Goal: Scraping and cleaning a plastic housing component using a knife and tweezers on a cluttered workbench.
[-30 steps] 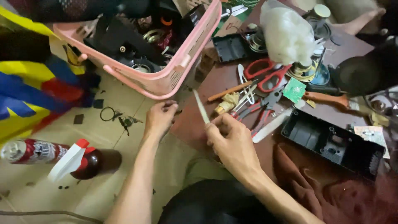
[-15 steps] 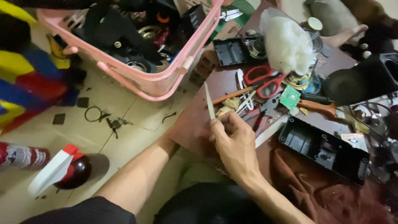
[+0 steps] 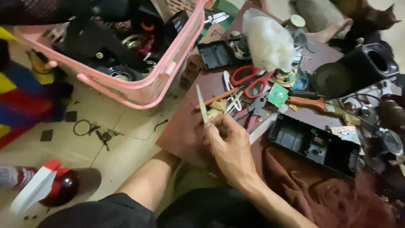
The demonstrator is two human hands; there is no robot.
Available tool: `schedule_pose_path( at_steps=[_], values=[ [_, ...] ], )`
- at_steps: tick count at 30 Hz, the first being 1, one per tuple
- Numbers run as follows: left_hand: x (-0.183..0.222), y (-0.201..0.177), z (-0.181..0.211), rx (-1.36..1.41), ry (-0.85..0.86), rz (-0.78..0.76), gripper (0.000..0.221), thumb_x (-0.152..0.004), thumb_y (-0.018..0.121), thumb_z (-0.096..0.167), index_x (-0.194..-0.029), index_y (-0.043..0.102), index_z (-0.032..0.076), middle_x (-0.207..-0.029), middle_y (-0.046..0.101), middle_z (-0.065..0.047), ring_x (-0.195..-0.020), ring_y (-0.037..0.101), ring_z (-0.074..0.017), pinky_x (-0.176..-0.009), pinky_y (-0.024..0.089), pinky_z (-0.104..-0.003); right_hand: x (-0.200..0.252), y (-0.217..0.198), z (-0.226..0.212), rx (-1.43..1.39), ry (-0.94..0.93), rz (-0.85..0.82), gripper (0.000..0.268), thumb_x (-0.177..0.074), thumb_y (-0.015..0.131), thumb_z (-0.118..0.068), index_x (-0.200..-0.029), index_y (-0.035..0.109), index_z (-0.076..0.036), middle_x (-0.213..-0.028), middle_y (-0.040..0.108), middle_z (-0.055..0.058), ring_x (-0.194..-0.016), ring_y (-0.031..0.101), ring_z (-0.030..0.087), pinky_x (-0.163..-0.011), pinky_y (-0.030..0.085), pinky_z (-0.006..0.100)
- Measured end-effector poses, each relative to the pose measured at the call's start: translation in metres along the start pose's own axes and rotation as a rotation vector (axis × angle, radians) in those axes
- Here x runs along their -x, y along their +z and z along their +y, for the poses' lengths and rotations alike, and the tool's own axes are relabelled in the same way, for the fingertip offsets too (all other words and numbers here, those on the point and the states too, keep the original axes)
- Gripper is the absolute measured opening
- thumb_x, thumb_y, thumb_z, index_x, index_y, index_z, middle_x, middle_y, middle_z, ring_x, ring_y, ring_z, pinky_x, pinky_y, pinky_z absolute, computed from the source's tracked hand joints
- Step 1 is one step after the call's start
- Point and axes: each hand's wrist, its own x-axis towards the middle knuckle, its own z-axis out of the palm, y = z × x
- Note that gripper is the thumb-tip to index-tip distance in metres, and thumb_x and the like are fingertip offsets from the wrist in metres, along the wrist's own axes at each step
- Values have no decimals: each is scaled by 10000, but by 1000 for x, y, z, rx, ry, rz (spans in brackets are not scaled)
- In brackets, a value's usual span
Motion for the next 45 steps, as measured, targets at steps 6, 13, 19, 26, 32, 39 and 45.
schedule_pose_path(
  at_steps=[6, 13, 19, 26, 32, 39, 45],
  values=[
    [8, -24, 7, 111, -88, -25, 317, -919, 719, 371, -1232, 701, 321, -1185, 743, 78, -1142, 682, -124, -992, 515, -298, 0, -12, -3, 10, -22, 9, 175, -894, 662, -236, -846, 743, -89, -593, 702, 72, -509, 618, 166, -542, 526, 298],
    [27, -85, 36, 212, -194, -44, 316, -877, 782, 441, -1173, 718, 351, -1133, 759, 105, -1097, 701, -103, -939, 551, -305, 8, -19, -7, -93, -49, 30, 180, -937, 620, -186, -983, 728, -49, -620, 709, 124, -491, 581, 198, -491, 499, 314],
    [73, -193, 149, 883, -749, -83, 513, -869, 736, 564, -1286, 718, 265, -1238, 711, -124, -1043, 703, -301, -816, 612, -503, -2, -33, 25, -256, -68, 102, 201, -956, 591, -122, -1105, 652, -2, -621, 670, 132, -408, 547, 183, -434, 452, 292],
    [75, -247, 225, 87, -215, -170, 543, -940, 604, 522, -1340, 680, 163, -1276, 702, -124, -1228, 648, -323, -1011, 521, -494, -11, -46, 11, -254, 82, 151, 252, -947, 615, -173, -1107, 642, 20, -649, 694, 184, -404, 589, 225, -309, 455, 329],
    [75, -207, 287, 10, 343, -65, 519, -905, 577, 112, -1405, 618, 248, -1139, 753, -134, -1060, 697, -395, -917, 564, -531, -25, -50, 11, -181, -50, 79, 287, -960, 619, -193, -1122, 653, 41, -697, 705, 186, -435, 618, 230, -313, 482, 348],
    [62, -181, 299, -94, 517, 124, 719, -926, 658, 107, -1570, 413, 310, -1048, 744, -151, -930, 744, -414, -823, 607, -567, -53, -65, 25, -200, -231, 40, 231, -990, 613, -160, -1097, 644, 43, -682, 630, 168, -427, 565, 212, -354, 428, 331],
    [35, -139, 286, -96, 511, 360, 295, -960, 527, 201, -1206, 654, 301, -889, 688, -20, -813, 746, -300, -737, 605, -458, -75, -79, 13, -298, -144, 255, 289, -1003, 580, -268, -989, 667, 7, -707, 676, 206, -404, 569, 186, -342, 435, 287]
  ],
)
